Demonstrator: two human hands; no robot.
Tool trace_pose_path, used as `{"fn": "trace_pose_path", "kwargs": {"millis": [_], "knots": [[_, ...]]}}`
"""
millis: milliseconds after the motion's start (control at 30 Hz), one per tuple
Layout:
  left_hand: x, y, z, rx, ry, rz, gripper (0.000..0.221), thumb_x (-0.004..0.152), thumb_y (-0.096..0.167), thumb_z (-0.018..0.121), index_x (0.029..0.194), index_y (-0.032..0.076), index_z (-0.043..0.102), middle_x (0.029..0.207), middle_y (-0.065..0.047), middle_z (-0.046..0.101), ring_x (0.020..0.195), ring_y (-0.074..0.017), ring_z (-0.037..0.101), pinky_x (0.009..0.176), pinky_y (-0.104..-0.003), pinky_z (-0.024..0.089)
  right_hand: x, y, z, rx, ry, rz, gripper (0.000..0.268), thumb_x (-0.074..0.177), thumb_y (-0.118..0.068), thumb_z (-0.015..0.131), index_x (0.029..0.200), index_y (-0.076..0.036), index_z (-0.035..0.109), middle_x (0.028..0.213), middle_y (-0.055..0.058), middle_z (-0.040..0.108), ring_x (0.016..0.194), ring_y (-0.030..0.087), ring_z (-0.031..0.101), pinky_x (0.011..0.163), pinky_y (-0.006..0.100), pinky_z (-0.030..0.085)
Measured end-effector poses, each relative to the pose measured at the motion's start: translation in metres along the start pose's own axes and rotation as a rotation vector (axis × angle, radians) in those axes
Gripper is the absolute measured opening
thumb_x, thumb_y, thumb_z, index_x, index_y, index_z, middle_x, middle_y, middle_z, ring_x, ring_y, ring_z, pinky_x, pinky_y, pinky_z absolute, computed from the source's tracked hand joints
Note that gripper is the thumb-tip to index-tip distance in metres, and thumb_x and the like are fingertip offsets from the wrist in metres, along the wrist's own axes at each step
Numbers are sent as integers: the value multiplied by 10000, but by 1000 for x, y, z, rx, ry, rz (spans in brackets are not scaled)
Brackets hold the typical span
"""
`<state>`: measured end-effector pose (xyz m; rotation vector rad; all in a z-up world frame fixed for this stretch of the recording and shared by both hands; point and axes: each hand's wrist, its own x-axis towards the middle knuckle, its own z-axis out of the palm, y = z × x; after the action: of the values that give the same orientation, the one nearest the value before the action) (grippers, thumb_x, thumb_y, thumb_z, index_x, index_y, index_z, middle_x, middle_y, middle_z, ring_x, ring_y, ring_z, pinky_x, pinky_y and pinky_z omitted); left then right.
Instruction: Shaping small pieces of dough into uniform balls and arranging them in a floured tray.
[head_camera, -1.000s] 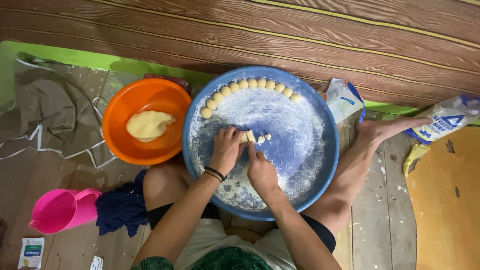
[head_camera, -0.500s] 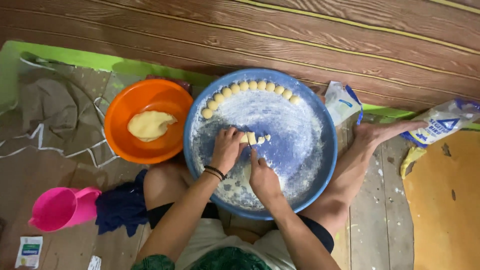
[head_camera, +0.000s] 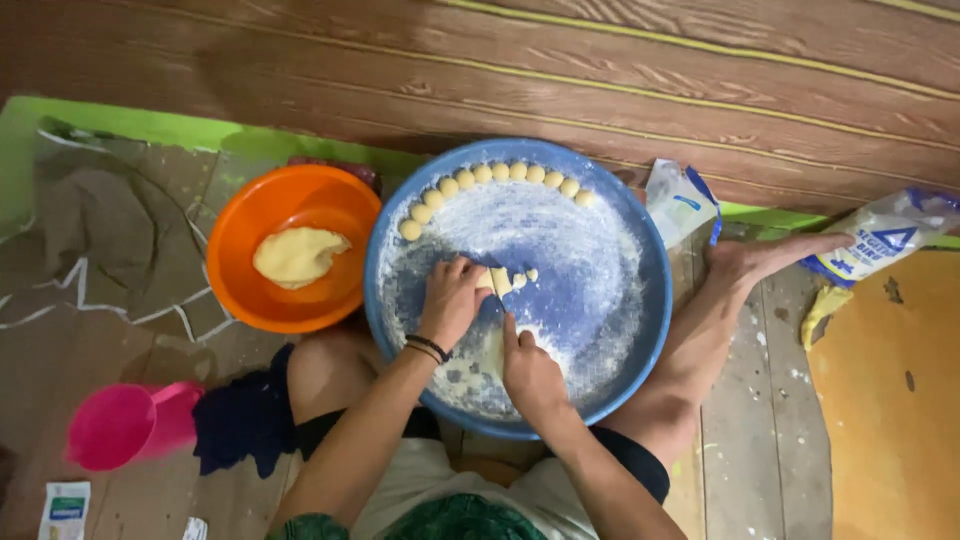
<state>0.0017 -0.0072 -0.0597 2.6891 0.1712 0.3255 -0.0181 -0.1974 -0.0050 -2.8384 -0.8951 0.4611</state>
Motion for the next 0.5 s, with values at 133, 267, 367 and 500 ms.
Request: {"fn": "trace_pose_path", "kwargs": {"millis": [133,267,367,500], "knots": [[11,5,-22,-38,-130,-19,306,1020,342,623,1220,111,643,1136,-102,564,1113,-363,599,821,-481,540,-22,24,-28,64,-18,28,726,885,8,451,1598,-121,401,1102,197,682,846,407,773,637,506,651],[17,-1,-12,-16,-234,-56,428,991,336,619,1352,109,577,1207,-118,579,1166,-395,600,837,-520,554,-27,68,-40,25,110,119,814,864,-10,463,1642,-228,362,1038,116,685,869,330,769,707,462,654],[29,16,-25,35,-151,48,476,961,264,646,1408,125,563,1237,-129,576,1183,-388,601,865,-511,542,-9,103,-7,-104,303,84,798,759,-51,554,1548,-167,511,926,104,624,849,324,686,701,442,600],[32,28,-26,91,-254,164,411,923,225,677,1324,155,624,1258,-126,560,1247,-369,536,970,-559,473,-5,103,8,-55,161,161,793,832,-60,506,1608,-198,421,1025,99,550,964,339,597,773,447,552]]}}
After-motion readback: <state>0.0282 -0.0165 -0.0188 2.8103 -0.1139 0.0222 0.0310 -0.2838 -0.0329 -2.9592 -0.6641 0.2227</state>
